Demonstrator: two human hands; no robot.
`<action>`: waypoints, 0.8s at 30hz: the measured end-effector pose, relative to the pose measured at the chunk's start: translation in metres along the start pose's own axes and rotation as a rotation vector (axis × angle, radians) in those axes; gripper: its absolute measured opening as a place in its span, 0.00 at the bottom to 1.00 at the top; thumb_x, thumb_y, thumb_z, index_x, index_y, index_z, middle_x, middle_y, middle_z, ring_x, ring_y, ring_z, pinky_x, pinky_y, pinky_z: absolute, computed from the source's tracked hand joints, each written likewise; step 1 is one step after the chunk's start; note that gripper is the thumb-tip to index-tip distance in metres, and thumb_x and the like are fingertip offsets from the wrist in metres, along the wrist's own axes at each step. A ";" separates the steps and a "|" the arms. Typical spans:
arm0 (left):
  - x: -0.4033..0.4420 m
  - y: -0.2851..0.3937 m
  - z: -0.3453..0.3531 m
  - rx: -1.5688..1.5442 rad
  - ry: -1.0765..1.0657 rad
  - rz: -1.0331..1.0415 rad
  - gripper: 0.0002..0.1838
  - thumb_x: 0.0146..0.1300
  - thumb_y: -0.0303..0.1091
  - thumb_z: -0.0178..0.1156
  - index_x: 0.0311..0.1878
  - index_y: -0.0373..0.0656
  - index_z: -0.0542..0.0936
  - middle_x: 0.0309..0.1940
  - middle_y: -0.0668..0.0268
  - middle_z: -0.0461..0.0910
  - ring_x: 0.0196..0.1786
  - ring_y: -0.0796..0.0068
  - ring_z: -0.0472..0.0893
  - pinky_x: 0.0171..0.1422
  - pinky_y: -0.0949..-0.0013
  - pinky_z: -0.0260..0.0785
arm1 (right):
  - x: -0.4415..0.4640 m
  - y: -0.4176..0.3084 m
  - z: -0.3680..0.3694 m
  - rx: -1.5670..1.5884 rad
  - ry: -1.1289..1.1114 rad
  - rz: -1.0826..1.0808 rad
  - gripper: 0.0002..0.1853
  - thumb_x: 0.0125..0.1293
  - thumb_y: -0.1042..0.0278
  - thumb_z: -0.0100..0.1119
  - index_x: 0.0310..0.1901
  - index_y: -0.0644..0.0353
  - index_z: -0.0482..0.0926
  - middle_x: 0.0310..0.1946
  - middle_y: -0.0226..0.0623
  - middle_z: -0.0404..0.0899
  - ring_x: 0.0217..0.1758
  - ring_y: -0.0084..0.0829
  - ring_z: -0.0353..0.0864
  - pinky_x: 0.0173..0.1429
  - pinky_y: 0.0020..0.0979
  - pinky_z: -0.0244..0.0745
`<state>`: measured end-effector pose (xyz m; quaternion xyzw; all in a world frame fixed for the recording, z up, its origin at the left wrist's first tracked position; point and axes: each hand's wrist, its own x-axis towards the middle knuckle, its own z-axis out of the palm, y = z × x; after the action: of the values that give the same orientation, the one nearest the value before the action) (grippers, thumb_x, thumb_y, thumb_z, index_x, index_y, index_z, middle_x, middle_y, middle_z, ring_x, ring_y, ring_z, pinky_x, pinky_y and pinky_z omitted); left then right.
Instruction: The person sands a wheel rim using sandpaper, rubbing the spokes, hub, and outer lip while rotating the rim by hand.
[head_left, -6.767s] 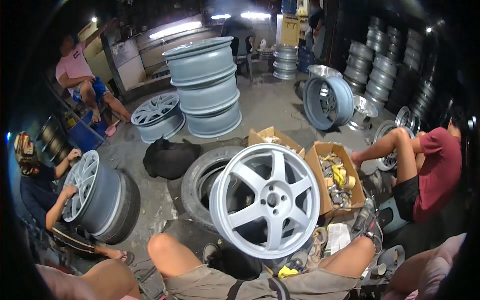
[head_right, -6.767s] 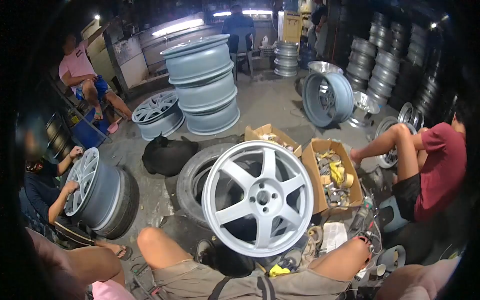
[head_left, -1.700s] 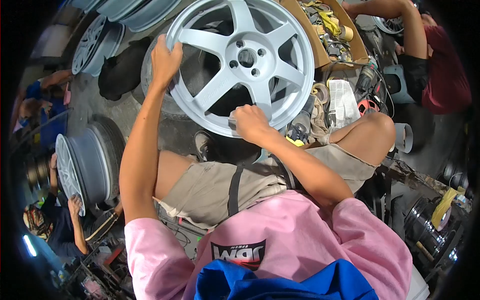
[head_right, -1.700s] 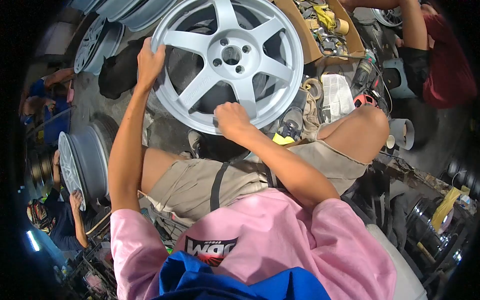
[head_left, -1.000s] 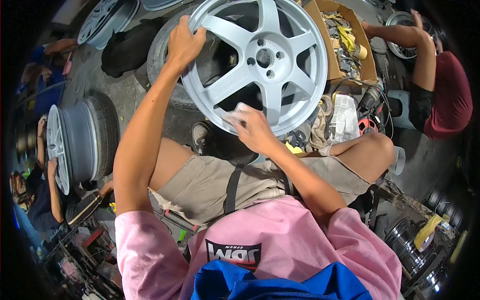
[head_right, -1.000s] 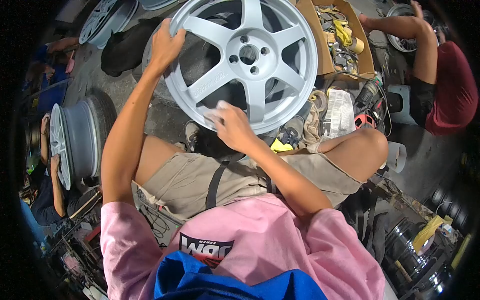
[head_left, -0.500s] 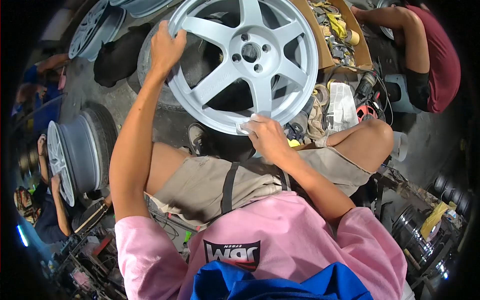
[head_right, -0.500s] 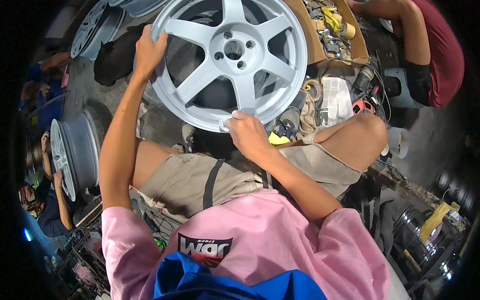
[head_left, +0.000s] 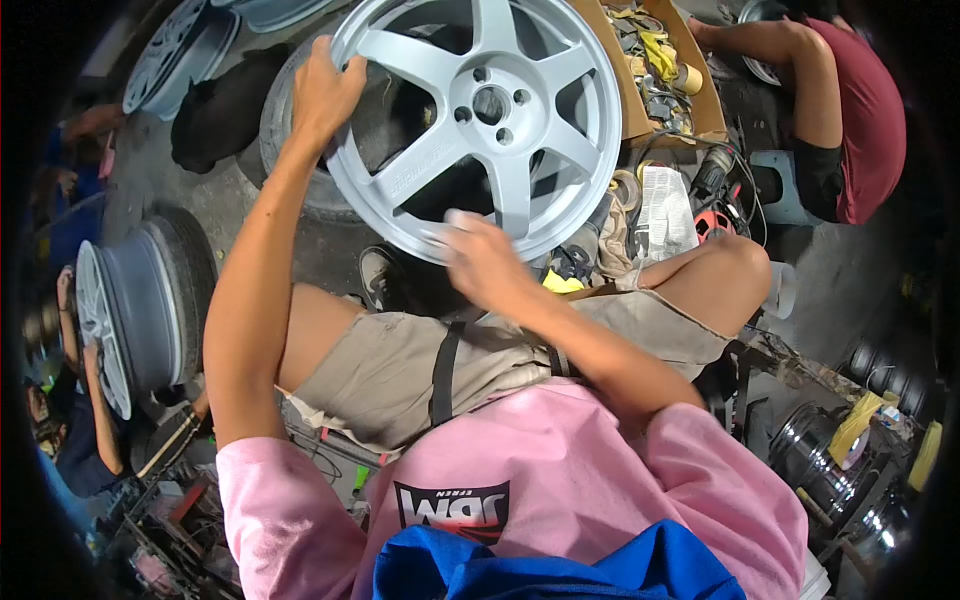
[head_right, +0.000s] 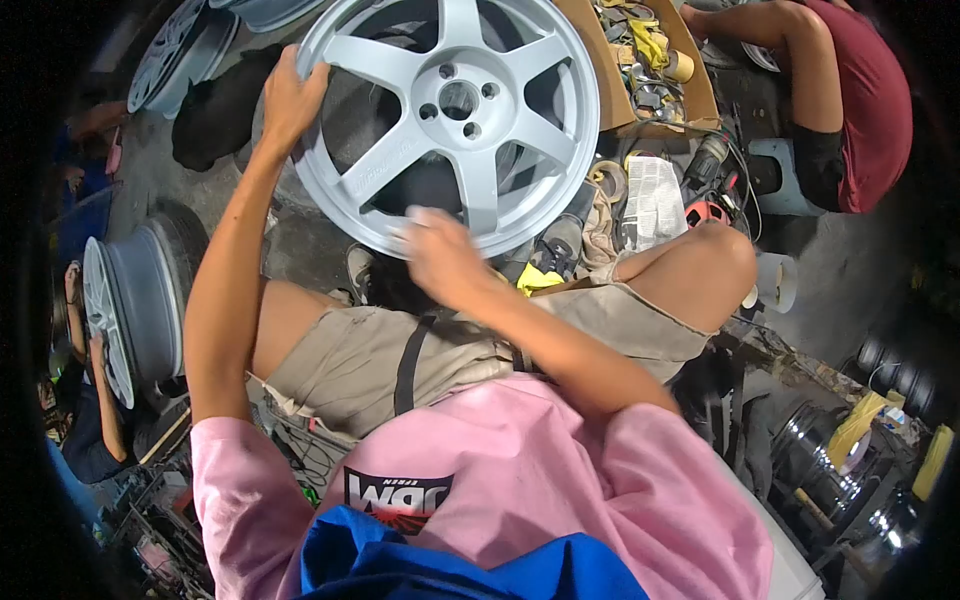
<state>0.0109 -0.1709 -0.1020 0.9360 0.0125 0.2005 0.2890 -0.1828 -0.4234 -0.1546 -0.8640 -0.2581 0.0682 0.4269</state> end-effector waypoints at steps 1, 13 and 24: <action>-0.002 -0.003 0.001 0.009 0.027 0.057 0.29 0.64 0.43 0.62 0.62 0.30 0.76 0.48 0.34 0.85 0.54 0.33 0.84 0.61 0.45 0.75 | -0.027 0.026 -0.019 -0.127 -0.118 -0.004 0.17 0.57 0.80 0.63 0.49 0.59 0.87 0.49 0.47 0.81 0.58 0.50 0.82 0.62 0.46 0.80; -0.003 0.012 -0.004 0.022 -0.004 -0.098 0.22 0.68 0.40 0.61 0.56 0.31 0.77 0.43 0.35 0.84 0.52 0.31 0.82 0.59 0.40 0.73 | -0.040 0.045 -0.049 -0.414 -0.202 -0.146 0.17 0.59 0.77 0.62 0.50 0.56 0.88 0.49 0.41 0.87 0.60 0.44 0.84 0.75 0.44 0.72; 0.008 0.003 -0.014 -0.032 -0.176 -0.092 0.24 0.64 0.34 0.60 0.60 0.32 0.71 0.50 0.31 0.81 0.57 0.28 0.79 0.60 0.40 0.72 | -0.032 0.036 -0.053 -0.392 -0.153 -0.188 0.10 0.61 0.72 0.61 0.43 0.57 0.89 0.43 0.36 0.85 0.54 0.41 0.79 0.61 0.44 0.75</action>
<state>0.0129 -0.1643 -0.0866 0.9436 0.0270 0.1043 0.3130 -0.1785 -0.4949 -0.1528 -0.8949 -0.3774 0.0422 0.2345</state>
